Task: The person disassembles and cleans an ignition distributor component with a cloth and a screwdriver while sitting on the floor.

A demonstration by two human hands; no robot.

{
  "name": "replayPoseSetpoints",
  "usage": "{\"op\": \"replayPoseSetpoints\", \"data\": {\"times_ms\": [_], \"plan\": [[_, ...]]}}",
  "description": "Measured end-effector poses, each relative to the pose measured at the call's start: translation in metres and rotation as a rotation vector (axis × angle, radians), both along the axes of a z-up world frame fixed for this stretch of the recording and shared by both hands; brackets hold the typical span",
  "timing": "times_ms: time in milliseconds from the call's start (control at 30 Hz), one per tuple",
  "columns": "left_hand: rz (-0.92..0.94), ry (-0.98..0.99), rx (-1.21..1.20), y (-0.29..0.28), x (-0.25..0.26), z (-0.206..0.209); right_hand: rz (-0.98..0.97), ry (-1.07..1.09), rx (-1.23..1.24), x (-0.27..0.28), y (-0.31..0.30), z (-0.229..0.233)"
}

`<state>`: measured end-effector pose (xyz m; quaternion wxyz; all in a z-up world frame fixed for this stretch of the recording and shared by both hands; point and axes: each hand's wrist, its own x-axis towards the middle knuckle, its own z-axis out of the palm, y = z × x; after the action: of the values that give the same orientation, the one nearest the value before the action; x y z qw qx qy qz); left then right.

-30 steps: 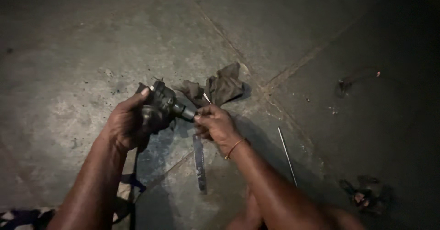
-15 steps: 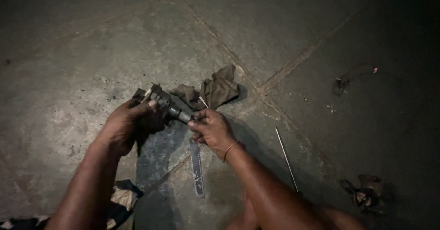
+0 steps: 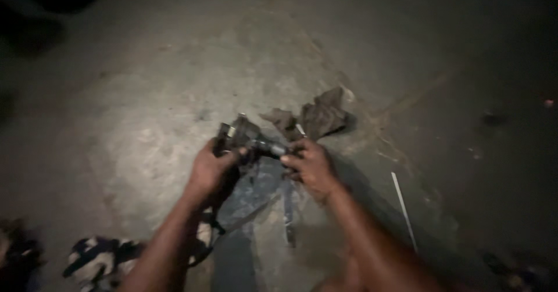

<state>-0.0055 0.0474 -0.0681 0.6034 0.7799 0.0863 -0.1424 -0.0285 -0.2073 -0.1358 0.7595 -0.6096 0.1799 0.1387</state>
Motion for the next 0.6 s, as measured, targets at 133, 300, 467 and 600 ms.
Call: {"op": "replayPoseSetpoints", "data": {"times_ms": [133,300,467,600], "plan": [[0.031,-0.201,-0.044,0.001,-0.025,-0.011,0.031,-0.052,0.02,-0.001,-0.003,-0.009],[0.079,-0.268,0.074,-0.004,-0.024,-0.007,0.032,0.081,-0.067,-0.004,-0.004,0.003],[0.125,-0.346,0.013,-0.002,-0.021,-0.013,0.013,0.012,0.001,-0.008,0.008,0.017],[0.096,-0.262,-0.062,0.0,-0.019,-0.016,0.033,0.019,-0.076,-0.012,0.006,0.027]]}}
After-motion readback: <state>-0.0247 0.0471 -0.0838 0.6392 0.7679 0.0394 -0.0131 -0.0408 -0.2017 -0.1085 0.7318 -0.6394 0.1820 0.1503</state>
